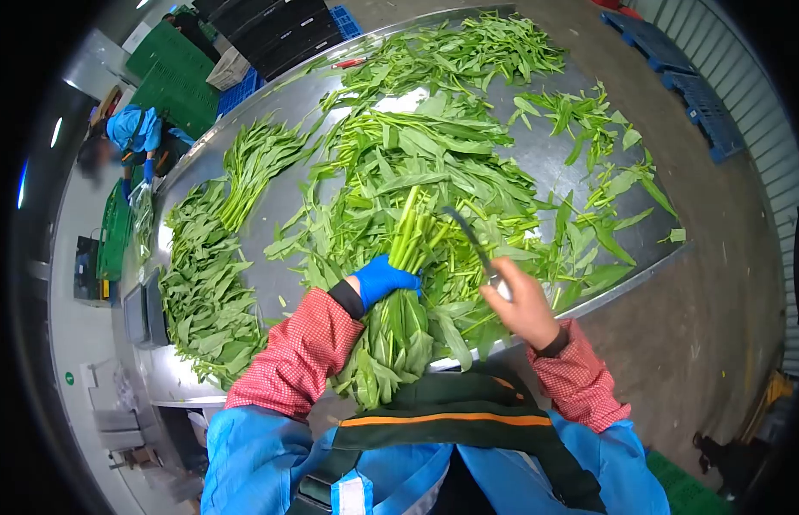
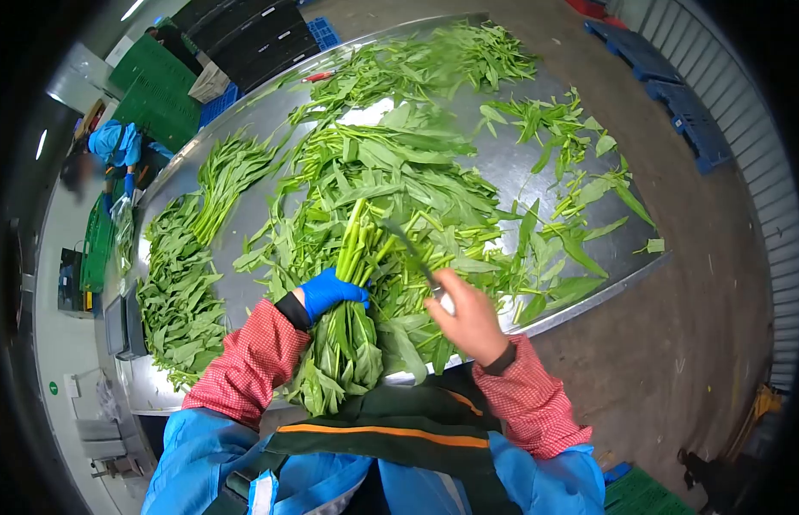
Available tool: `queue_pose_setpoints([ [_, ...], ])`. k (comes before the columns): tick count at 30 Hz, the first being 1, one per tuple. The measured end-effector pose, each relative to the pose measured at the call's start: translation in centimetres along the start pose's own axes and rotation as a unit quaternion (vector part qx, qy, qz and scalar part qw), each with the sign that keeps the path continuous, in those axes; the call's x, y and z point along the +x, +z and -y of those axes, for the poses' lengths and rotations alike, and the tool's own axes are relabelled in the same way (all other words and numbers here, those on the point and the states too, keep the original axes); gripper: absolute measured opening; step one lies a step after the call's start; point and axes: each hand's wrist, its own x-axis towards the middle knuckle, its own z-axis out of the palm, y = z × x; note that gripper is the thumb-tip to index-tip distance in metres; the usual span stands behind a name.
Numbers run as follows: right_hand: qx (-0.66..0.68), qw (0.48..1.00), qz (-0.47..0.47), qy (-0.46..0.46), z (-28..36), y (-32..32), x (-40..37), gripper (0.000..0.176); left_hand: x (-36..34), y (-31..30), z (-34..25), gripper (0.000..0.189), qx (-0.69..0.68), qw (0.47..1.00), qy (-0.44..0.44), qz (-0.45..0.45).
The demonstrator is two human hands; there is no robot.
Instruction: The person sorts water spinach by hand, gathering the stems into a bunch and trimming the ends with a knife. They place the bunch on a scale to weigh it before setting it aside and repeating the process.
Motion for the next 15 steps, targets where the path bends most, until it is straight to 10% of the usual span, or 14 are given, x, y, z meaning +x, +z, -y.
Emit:
queue_pose_setpoints([
  [10,-0.255,0.958,-0.043,-0.128,-3.1,2.9,1.3,0.017,-2.1,2.0,-3.1,0.027,0.019,0.996,0.078,0.045],
  [15,-0.260,0.955,-0.106,-0.092,-3.0,0.8,0.3,0.021,-2.8,0.9,-2.7,0.042,0.239,0.961,0.099,-0.094],
])
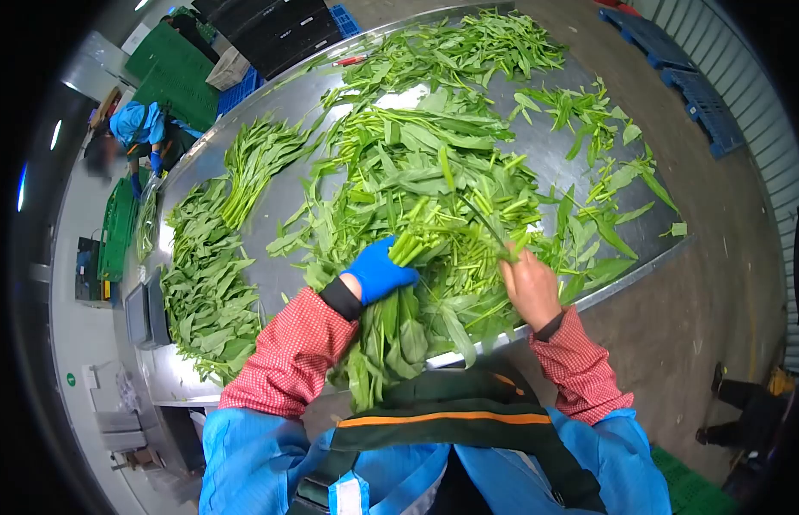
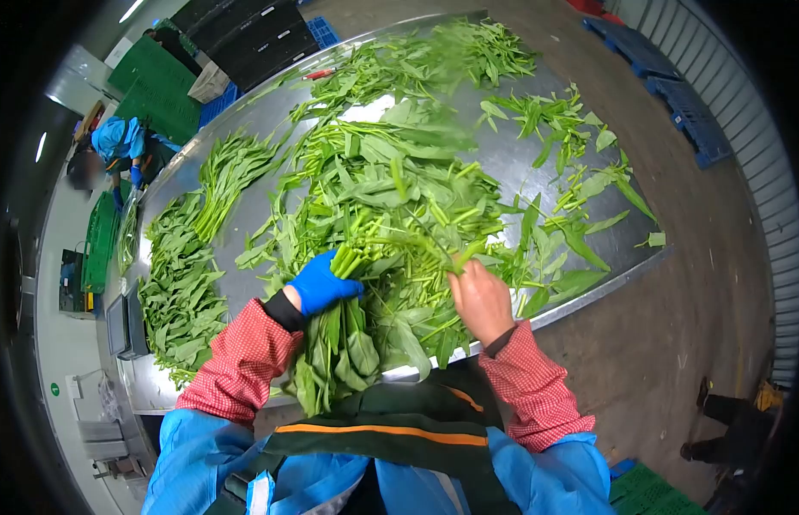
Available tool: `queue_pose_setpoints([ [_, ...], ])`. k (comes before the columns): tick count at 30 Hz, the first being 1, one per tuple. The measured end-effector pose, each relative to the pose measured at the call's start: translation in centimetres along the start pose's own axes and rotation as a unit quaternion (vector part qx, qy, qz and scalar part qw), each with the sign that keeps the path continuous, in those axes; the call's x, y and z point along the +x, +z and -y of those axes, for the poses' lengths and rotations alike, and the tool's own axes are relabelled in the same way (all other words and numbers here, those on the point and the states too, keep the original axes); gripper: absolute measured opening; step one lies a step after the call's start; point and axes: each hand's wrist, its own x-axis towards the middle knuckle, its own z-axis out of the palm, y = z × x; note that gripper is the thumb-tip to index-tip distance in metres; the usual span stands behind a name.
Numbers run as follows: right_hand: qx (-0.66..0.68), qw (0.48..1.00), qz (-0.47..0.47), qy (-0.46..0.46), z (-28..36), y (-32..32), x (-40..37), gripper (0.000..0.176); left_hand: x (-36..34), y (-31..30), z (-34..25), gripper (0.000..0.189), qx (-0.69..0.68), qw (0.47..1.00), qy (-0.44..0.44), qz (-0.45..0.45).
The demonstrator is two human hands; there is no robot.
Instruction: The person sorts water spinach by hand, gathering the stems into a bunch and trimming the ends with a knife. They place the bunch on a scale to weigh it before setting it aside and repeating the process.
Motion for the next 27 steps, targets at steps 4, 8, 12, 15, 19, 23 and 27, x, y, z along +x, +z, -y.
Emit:
queue_pose_setpoints([
  [4,0.022,0.997,-0.011,-0.068,6.2,-1.7,3.1,0.019,-0.4,1.4,-1.5,0.043,0.278,0.942,0.091,-0.163],
  [8,0.005,0.998,0.054,0.031,-1.3,2.4,-1.1,0.013,-1.7,-1.3,-4.5,0.047,0.428,0.864,0.160,-0.211],
  [12,-0.072,0.984,0.082,0.139,-5.1,-0.3,-2.6,0.033,-2.3,-4.8,-3.2,0.042,0.369,0.860,0.161,-0.313],
  [15,-0.133,0.979,0.128,0.090,-3.2,-2.8,0.6,0.055,-1.4,-8.8,-2.4,0.040,0.123,0.942,0.221,-0.219],
  [19,0.097,0.986,0.127,0.041,1.6,-2.9,6.8,0.079,-3.1,-12.2,-4.1,0.030,-0.324,0.928,0.153,-0.101],
  [23,0.319,0.924,0.211,0.003,6.5,-1.0,11.8,0.077,-3.1,-11.5,-3.2,0.033,-0.426,0.893,0.103,-0.099],
  [27,0.475,0.822,0.305,-0.075,10.9,4.3,12.5,0.088,-2.8,-9.7,-3.6,0.028,-0.492,0.853,0.102,-0.140],
])
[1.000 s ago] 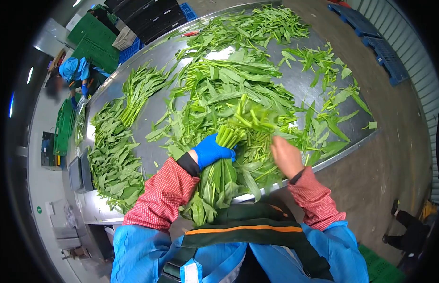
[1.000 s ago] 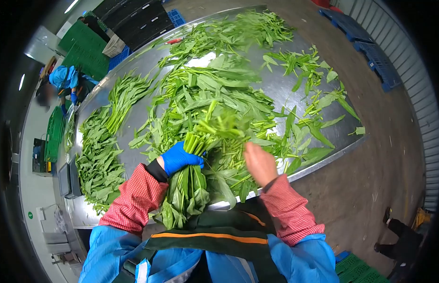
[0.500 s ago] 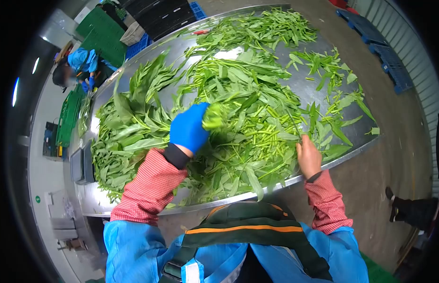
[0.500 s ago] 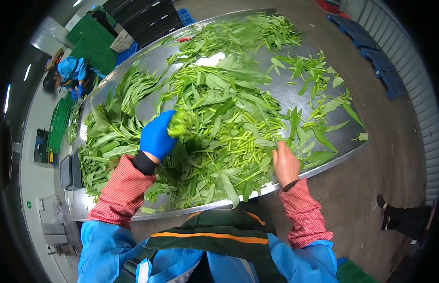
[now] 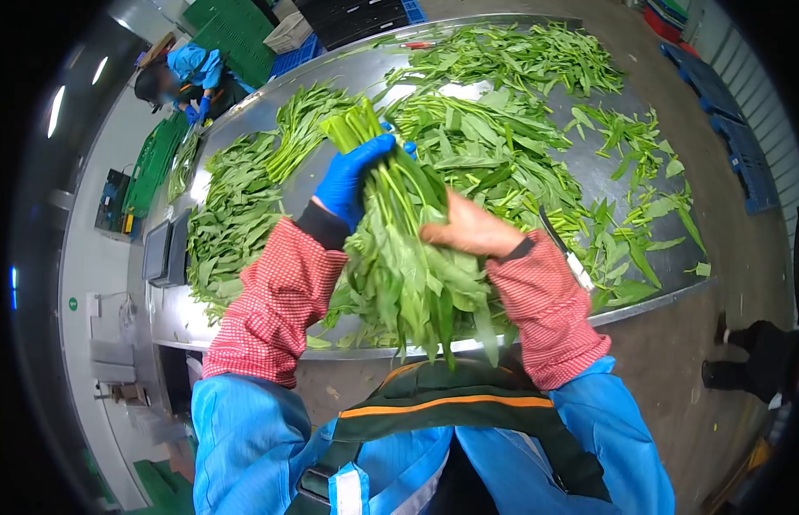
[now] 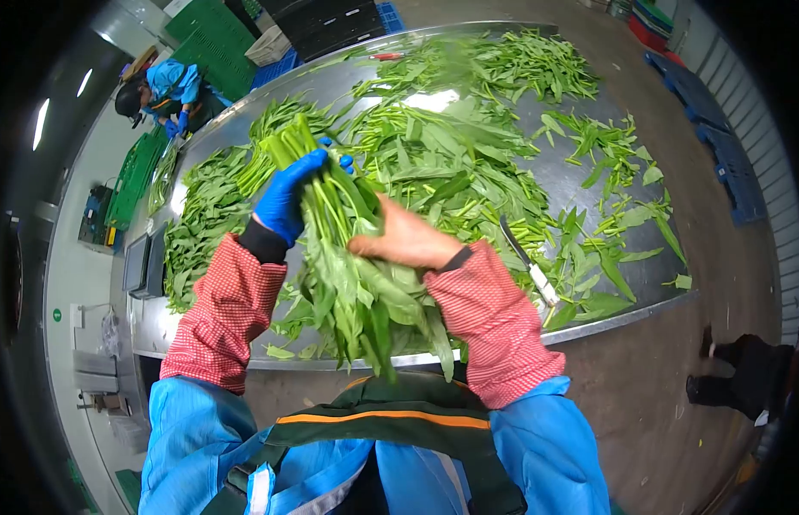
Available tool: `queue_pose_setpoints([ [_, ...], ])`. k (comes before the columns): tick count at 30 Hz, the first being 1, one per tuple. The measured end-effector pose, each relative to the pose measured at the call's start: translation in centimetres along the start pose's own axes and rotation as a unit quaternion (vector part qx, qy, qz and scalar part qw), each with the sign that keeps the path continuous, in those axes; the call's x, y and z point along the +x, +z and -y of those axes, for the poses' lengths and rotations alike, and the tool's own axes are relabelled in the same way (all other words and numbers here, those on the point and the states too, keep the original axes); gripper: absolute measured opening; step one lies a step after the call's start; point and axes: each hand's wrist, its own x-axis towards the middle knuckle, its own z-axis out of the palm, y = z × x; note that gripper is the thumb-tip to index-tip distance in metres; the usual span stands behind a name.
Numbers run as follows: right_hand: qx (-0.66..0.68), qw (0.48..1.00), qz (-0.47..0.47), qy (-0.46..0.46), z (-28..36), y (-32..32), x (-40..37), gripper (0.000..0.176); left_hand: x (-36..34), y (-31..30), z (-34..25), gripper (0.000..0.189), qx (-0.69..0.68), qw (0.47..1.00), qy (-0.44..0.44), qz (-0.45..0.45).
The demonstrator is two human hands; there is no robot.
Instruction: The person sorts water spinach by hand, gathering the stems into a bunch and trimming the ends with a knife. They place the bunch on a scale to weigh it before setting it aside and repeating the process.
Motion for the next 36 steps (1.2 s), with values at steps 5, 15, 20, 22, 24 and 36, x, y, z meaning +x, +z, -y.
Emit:
queue_pose_setpoints([
  [5,0.322,0.933,0.006,0.159,-1.9,5.2,-0.6,0.064,-0.1,1.0,2.6,0.034,0.016,0.996,0.025,-0.086],
  [15,0.486,0.839,-0.109,0.219,-6.1,7.7,-3.0,0.069,-9.5,-3.3,12.4,0.119,0.364,0.931,0.033,-0.016],
  [20,0.539,0.823,-0.072,0.164,-5.4,9.0,-2.4,0.076,-9.1,-2.2,16.0,0.127,0.244,0.963,0.048,-0.108],
  [22,0.562,0.814,-0.052,0.139,-5.5,8.6,-2.3,0.077,-9.0,-2.9,15.4,0.119,0.256,0.959,0.063,-0.107],
  [24,0.606,0.788,-0.033,0.105,-5.8,7.8,-2.0,0.079,-9.4,-3.8,13.1,0.115,0.290,0.948,0.072,-0.107],
  [36,0.693,0.707,-0.098,0.103,-8.1,3.4,-2.2,0.060,-11.7,-14.4,9.5,0.078,0.426,0.898,0.096,-0.055],
])
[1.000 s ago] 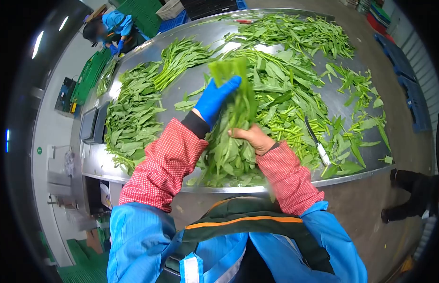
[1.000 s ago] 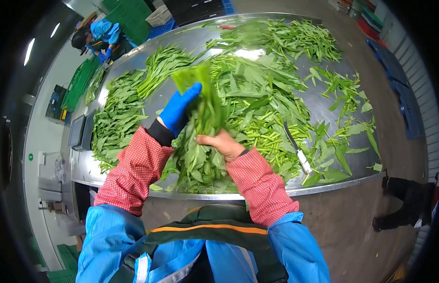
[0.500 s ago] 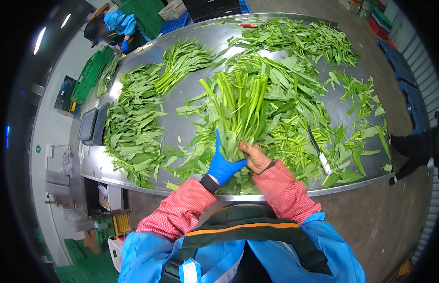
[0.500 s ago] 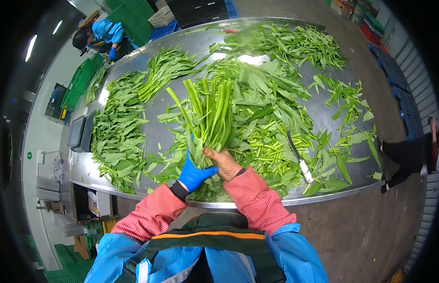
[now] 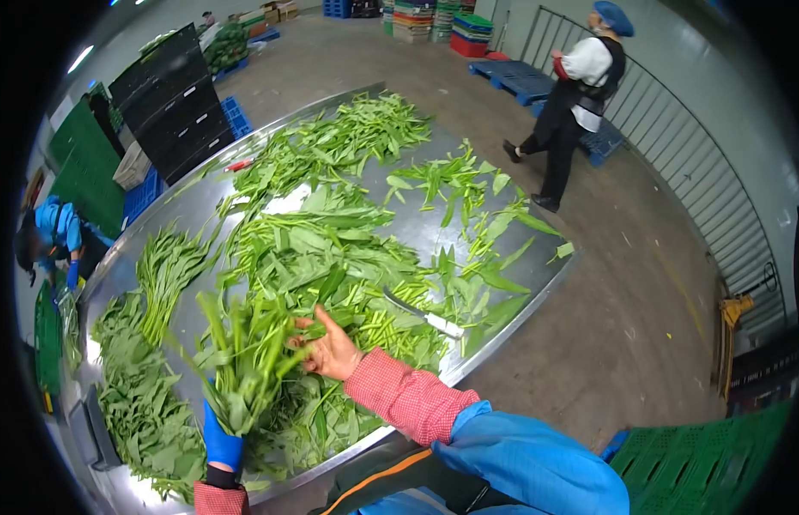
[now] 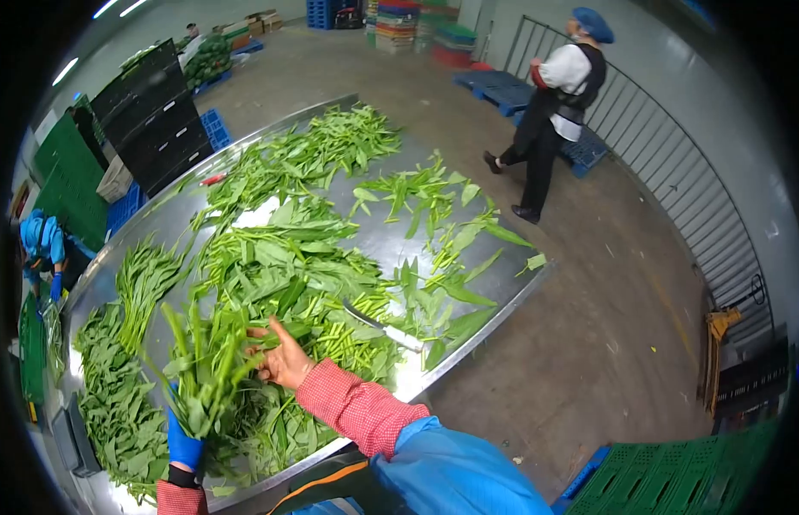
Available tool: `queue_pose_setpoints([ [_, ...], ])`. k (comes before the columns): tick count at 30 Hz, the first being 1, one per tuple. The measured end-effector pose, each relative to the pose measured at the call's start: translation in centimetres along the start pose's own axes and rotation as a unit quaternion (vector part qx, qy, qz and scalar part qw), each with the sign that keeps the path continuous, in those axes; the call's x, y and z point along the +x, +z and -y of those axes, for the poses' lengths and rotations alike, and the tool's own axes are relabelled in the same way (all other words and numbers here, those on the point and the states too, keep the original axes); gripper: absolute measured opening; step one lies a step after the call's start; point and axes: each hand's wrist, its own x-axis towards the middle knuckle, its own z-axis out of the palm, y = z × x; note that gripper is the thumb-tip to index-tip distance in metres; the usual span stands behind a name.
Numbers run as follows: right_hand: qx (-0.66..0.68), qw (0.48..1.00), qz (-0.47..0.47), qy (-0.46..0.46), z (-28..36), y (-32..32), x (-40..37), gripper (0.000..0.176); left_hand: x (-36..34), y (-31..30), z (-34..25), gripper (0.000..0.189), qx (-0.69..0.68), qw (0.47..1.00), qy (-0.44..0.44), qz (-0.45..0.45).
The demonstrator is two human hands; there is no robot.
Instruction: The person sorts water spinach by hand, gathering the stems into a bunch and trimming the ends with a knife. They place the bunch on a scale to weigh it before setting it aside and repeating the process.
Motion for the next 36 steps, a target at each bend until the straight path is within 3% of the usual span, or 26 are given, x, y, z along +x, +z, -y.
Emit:
queue_pose_setpoints([
  [1,-0.049,0.995,-0.080,0.012,0.3,0.7,0.3,0.053,0.0,-0.7,2.2,0.077,0.026,0.999,-0.004,0.021],
  [2,-0.145,0.987,-0.075,0.006,0.7,0.8,0.4,0.047,-0.2,-0.5,1.5,0.075,0.015,1.000,-0.005,0.006],
  [3,-0.153,0.984,-0.086,0.012,1.0,1.0,0.2,0.044,-0.5,-0.7,0.3,0.073,0.006,1.000,-0.005,-0.008],
  [5,-0.136,0.984,-0.112,0.009,1.7,0.8,-0.4,0.039,-0.2,-1.9,-1.6,0.067,-0.156,0.985,-0.045,-0.062],
  [7,-0.161,0.982,-0.092,0.022,1.5,-0.2,-0.9,0.036,-0.4,-1.7,-0.4,0.061,-0.219,0.971,-0.093,-0.011],
  [9,-0.239,0.962,-0.120,0.060,0.8,0.4,-0.7,0.035,-1.0,-1.4,2.2,0.058,0.062,0.997,-0.029,0.029],
  [10,-0.265,0.950,-0.136,0.094,0.3,0.8,-0.9,0.034,-1.4,-1.5,2.3,0.057,-0.023,0.998,-0.057,0.016],
  [11,-0.259,0.949,-0.181,0.016,0.1,0.0,-0.7,0.031,-1.4,-1.3,-0.6,0.056,-0.108,0.989,-0.096,-0.007],
  [12,-0.307,0.933,-0.182,-0.048,1.5,1.2,-1.5,0.028,-1.9,-2.0,0.5,0.057,-0.107,0.988,-0.114,0.021],
  [13,-0.210,0.948,-0.227,-0.078,2.7,2.0,-1.3,0.022,-2.4,-2.3,0.1,0.059,0.066,0.994,-0.073,0.046],
  [14,-0.132,0.960,-0.210,-0.128,4.5,1.2,-1.3,0.020,-3.1,-1.9,-0.7,0.063,-0.006,0.986,-0.164,-0.005],
  [15,-0.065,0.973,-0.175,-0.136,7.3,-1.1,-0.9,0.017,-3.5,-2.3,0.7,0.065,0.023,0.990,-0.135,-0.023],
  [16,-0.035,0.967,-0.188,-0.169,8.7,1.6,-1.9,0.018,-3.6,-2.6,-0.2,0.069,-0.018,0.990,-0.139,-0.018],
  [18,-0.043,0.983,-0.011,-0.178,11.1,2.1,-2.9,0.022,-4.5,-3.4,0.6,0.077,0.016,0.969,-0.246,-0.029],
  [20,-0.224,0.968,-0.063,-0.097,9.5,5.2,-2.9,0.025,-5.1,-3.6,2.5,0.076,0.030,0.984,-0.173,-0.026],
  [22,-0.451,0.890,-0.057,0.008,8.2,5.3,-2.3,0.034,-4.5,-2.7,-0.5,0.075,-0.036,0.986,-0.156,-0.046],
  [24,-0.750,0.643,-0.077,-0.135,6.2,3.7,-0.3,0.045,-3.7,-2.2,-2.3,0.074,-0.083,0.986,-0.134,-0.058],
  [25,-0.792,0.589,-0.121,-0.105,6.2,4.2,-0.1,0.058,-3.5,-2.0,-2.5,0.074,-0.097,0.986,-0.121,-0.063],
  [27,-0.638,0.765,-0.085,-0.018,3.9,4.5,1.5,0.060,-2.9,-1.3,-3.2,0.073,-0.110,0.986,-0.108,-0.070],
  [28,-0.544,0.836,-0.065,0.024,2.6,4.5,2.1,0.062,-2.9,-1.1,-3.2,0.073,-0.030,0.995,-0.064,-0.076],
  [30,-0.675,0.735,0.004,-0.065,-0.2,5.1,1.7,0.058,-2.6,-1.0,-3.4,0.071,0.130,0.987,0.027,-0.089],
  [31,-0.692,0.716,-0.073,-0.050,0.8,6.3,1.3,0.047,-2.7,-1.1,-4.0,0.072,0.110,0.989,0.038,-0.092],
  [32,-0.576,0.805,-0.136,-0.042,1.8,7.6,0.6,0.034,-2.9,-1.2,-3.9,0.071,0.117,0.987,0.031,-0.109],
  [33,-0.527,0.834,-0.136,-0.086,3.8,5.2,1.0,0.024,-3.2,-1.5,-3.9,0.071,0.125,0.984,0.024,-0.125],
  [35,-0.319,0.928,-0.130,-0.142,7.9,2.0,0.4,0.026,-3.7,-1.9,-3.8,0.070,0.145,0.978,0.017,-0.148],
  [36,-0.249,0.960,-0.045,-0.120,9.3,2.4,-0.4,0.030,-3.9,-2.1,-3.7,0.069,0.157,0.975,0.017,-0.155],
])
